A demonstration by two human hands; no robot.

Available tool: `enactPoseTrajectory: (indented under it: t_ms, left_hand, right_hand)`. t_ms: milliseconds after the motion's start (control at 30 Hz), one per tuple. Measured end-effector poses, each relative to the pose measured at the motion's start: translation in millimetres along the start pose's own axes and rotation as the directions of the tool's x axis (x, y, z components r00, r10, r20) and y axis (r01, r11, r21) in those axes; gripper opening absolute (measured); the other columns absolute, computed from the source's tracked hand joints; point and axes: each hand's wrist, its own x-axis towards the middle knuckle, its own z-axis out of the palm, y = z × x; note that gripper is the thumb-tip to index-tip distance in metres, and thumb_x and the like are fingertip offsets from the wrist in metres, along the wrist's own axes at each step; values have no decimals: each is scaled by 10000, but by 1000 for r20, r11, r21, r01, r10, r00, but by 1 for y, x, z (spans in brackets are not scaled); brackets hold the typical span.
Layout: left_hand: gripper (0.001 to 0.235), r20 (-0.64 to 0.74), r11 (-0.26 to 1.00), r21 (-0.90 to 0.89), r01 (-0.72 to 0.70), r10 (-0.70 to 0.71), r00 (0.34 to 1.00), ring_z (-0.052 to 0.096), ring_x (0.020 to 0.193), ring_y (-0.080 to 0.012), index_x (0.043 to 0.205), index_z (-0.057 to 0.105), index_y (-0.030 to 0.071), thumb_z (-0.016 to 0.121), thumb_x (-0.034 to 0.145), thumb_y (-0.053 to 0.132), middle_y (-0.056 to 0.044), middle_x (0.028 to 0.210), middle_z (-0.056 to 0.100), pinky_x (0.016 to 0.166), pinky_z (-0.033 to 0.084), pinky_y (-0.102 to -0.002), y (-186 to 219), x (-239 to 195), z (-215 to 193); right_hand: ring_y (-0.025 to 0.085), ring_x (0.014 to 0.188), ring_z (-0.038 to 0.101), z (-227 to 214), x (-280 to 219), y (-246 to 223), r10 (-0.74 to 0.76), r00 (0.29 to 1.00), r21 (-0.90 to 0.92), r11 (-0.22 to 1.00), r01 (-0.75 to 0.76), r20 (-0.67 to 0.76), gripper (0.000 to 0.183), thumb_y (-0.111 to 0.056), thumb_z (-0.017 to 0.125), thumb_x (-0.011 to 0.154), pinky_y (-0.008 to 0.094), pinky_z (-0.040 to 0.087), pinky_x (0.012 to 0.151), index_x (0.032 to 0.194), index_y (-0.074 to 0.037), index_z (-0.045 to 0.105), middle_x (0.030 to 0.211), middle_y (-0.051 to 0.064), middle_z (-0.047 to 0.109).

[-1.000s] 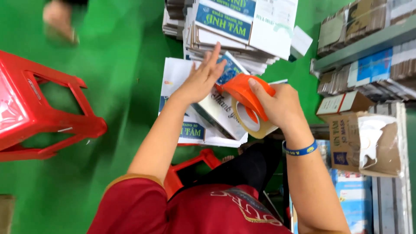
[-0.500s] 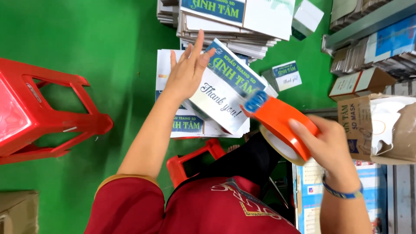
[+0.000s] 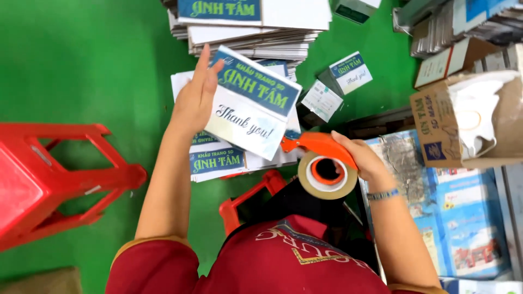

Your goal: Packaging face masks into plastic bags and cardboard boxes at a conveyor belt workstation.

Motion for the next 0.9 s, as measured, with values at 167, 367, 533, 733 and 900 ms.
enactPoseTrajectory:
  t_ms: [167, 367, 533, 733, 900]
  left_hand:
    - [641, -28, 997, 43, -67, 68, 997, 506, 1412, -354, 1553, 407, 163, 662, 972, 249, -88, 1668, 389, 1105, 456, -375, 10, -17, -12]
    - [662, -224, 998, 63, 22, -8, 975, 459, 1513, -317, 1594, 367, 41, 658, 1005, 129, -158, 1639, 453, 1208, 376, -386, -9, -85, -24]
    - [698, -351, 998, -43, -53, 34, 936, 440, 1536, -338, 1618, 232, -53, 601, 1036, 62, -254, 1652, 412, 1245, 352, -388, -33, -113, -14]
    - [756, -391, 995, 92, -45, 78, 917, 382, 1534, -410, 1627, 185, -25, 613, 1016, 101, -327, 1637, 357, 1265, 305, -421, -28, -119, -8]
    - [911, -249, 942, -220, 255, -306, 919, 501, 1391, -352, 1649, -7, 7, 556, 992, 291, -249, 1586, 415, 1173, 355, -396, -27, -123, 2]
  right_hand:
    - [185, 720, 692, 19, -16, 0, 230, 973, 436, 878, -198, -22, 531, -449, 626, 991, 350, 544, 632, 1055, 69, 723, 914, 119, 756]
    - [284, 808, 729, 66, 6, -13, -351, 846, -112, 936, 334, -402, 522, -407, 701, 955, 400, 562, 713, 1114, 89, 671, 961, 193, 735]
    - [406, 1121, 644, 135, 120, -18, -702, 692, -699, 580, 417, -169, 454, -382, 667, 956, 466, 454, 1014, 1190, 6, 637, 1133, 209, 708]
    - [339, 1451, 436, 172, 105, -65, -745, 650, -272, 663, 698, -151, 511, -313, 431, 1102, 412, 298, 1215, 1489, 16, 375, 1517, 220, 473]
    - [254, 1611, 104, 211, 18, -69, -595, 796, 492, 662, 565, -111, 701, -339, 366, 1129, 356, 77, 1301, 1653, 20, 70, 1750, 156, 104]
